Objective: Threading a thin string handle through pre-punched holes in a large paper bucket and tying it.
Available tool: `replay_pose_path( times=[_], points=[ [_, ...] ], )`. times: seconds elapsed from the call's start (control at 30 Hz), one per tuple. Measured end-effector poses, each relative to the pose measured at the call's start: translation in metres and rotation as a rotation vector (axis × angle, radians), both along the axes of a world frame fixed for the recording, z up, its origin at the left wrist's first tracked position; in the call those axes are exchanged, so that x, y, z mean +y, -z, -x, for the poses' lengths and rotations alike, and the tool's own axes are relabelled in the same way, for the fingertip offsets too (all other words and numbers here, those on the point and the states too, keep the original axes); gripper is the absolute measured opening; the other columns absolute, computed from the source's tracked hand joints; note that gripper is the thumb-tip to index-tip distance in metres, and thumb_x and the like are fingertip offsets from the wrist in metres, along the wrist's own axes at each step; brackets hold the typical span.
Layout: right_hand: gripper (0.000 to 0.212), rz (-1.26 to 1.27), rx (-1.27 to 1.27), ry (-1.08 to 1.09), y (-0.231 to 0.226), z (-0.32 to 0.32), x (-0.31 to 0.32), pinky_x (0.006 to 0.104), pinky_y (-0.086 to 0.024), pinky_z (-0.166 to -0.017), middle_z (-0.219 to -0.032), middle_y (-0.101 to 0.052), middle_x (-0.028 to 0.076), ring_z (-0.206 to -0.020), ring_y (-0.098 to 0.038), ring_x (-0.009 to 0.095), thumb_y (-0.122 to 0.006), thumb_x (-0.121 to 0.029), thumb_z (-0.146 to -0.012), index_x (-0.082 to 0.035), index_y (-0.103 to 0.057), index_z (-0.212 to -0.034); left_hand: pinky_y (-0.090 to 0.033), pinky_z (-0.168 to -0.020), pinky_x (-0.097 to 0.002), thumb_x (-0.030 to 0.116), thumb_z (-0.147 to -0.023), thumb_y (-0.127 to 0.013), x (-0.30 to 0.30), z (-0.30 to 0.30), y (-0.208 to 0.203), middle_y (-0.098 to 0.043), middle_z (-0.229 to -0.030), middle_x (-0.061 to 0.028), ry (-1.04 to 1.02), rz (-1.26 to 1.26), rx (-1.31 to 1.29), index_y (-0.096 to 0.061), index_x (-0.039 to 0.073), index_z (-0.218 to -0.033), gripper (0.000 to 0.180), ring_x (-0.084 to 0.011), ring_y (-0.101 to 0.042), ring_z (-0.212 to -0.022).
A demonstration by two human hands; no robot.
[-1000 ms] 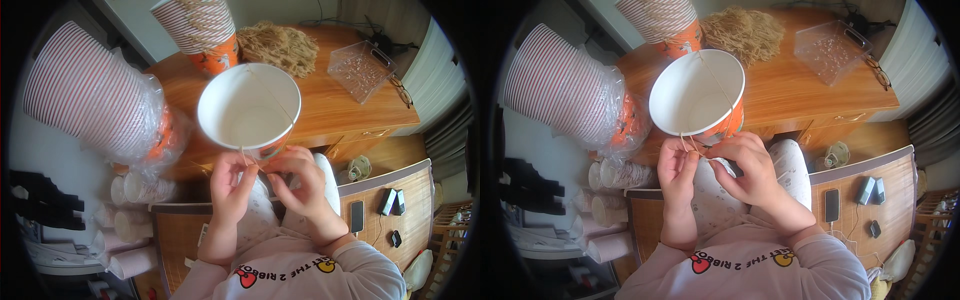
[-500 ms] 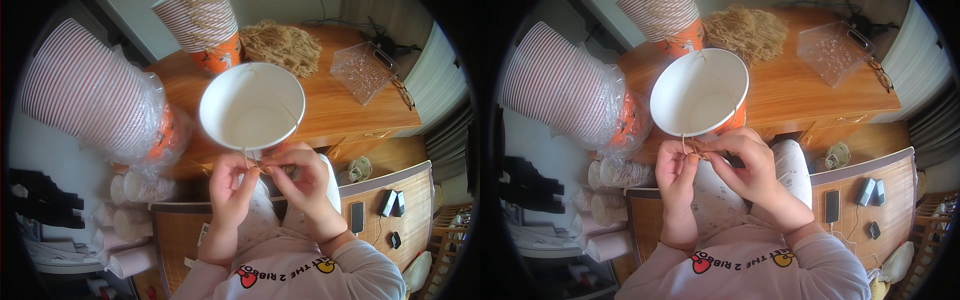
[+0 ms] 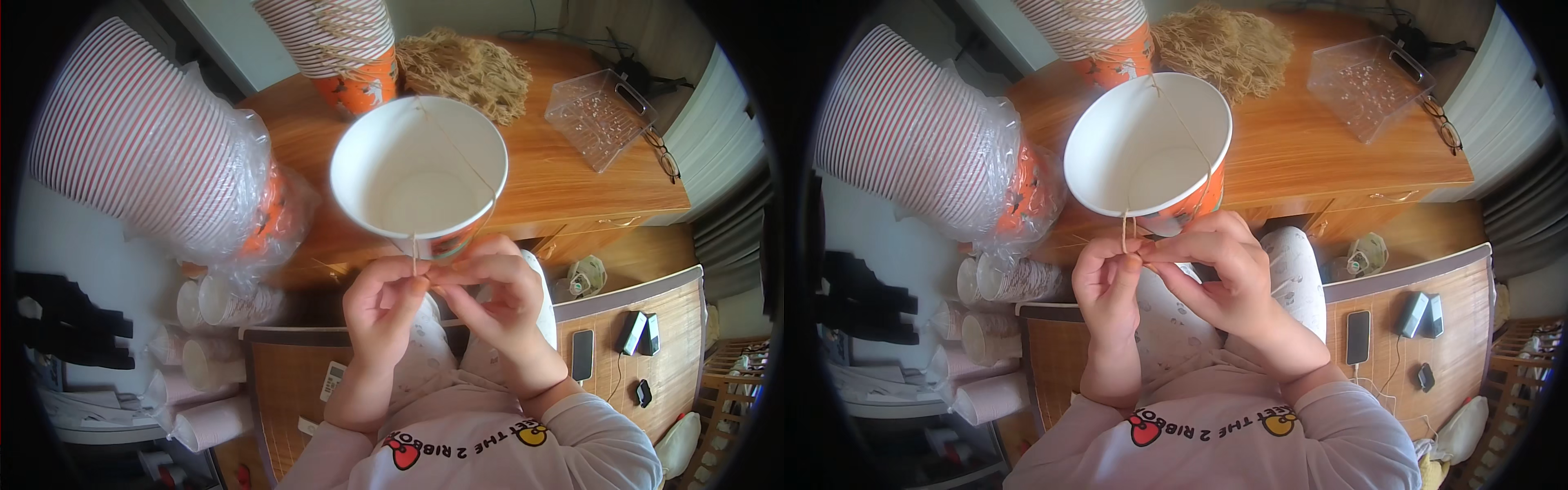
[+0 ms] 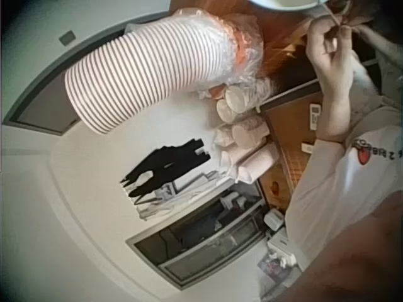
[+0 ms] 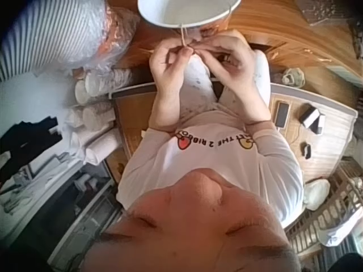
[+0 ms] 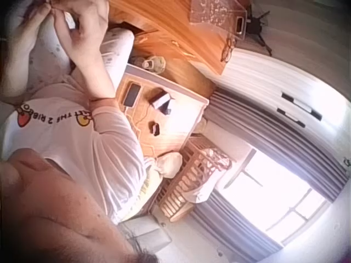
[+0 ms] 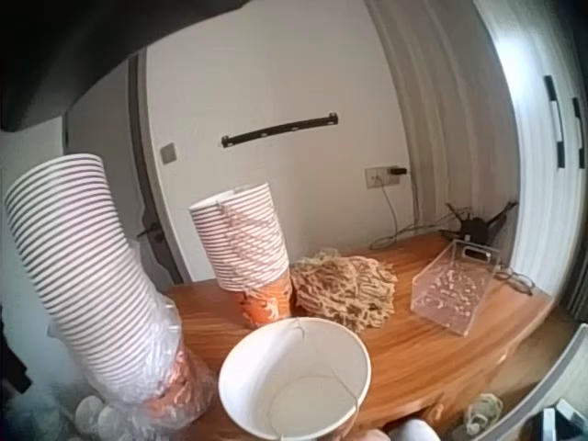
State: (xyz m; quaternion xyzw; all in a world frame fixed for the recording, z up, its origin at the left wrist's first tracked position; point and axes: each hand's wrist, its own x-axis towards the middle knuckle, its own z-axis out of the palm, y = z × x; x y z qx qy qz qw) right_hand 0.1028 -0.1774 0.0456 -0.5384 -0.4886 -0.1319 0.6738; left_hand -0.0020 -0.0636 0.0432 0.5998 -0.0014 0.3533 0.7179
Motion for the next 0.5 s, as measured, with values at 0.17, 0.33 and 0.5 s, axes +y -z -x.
replay_pose_path(
  times=[0.17,0.33,0.5],
  points=[
    [0.041,0.022,-0.090,0.167,-0.011,0.004,0.003,0.0282,-0.041,-0.066,-0.093,-0.068,-0.004,-0.075,-0.053,0.015,-0.083,0.000,-0.065,-0.011,-0.069,-0.102,-0.052,-0.081,-0.0282,-0.006,-0.088,-0.067,-0.002,0.000,-0.001,-0.067,-0.099,-0.0096,-0.165,0.013,-0.015,-0.063,-0.004,-0.103,0.016,-0.0148,-0.064,-0.090],
    [0.044,0.150,-0.257,0.295,-0.023,0.005,0.007,0.0276,-0.037,-0.070,-0.093,-0.066,-0.006,-0.078,-0.051,0.014,-0.085,-0.006,-0.064,-0.014,-0.069,-0.104,-0.052,-0.073,-0.0295,-0.008,-0.079,-0.072,0.012,-0.001,-0.005,-0.069,-0.092,-0.0105,-0.472,-0.427,0.019,-0.068,-0.001,-0.093,0.017,-0.0196,-0.065,-0.081],
    [0.043,0.093,-0.287,0.313,-0.030,0.005,0.016,0.0276,-0.036,-0.071,-0.093,-0.066,-0.007,-0.080,-0.051,0.015,-0.085,-0.009,-0.065,-0.014,-0.068,-0.104,-0.049,-0.069,-0.0275,-0.012,-0.075,-0.068,0.014,0.000,-0.021,-0.066,-0.089,-0.0134,-0.641,-0.801,-0.025,-0.064,-0.003,-0.091,0.020,-0.0196,-0.062,-0.077]
  ],
)
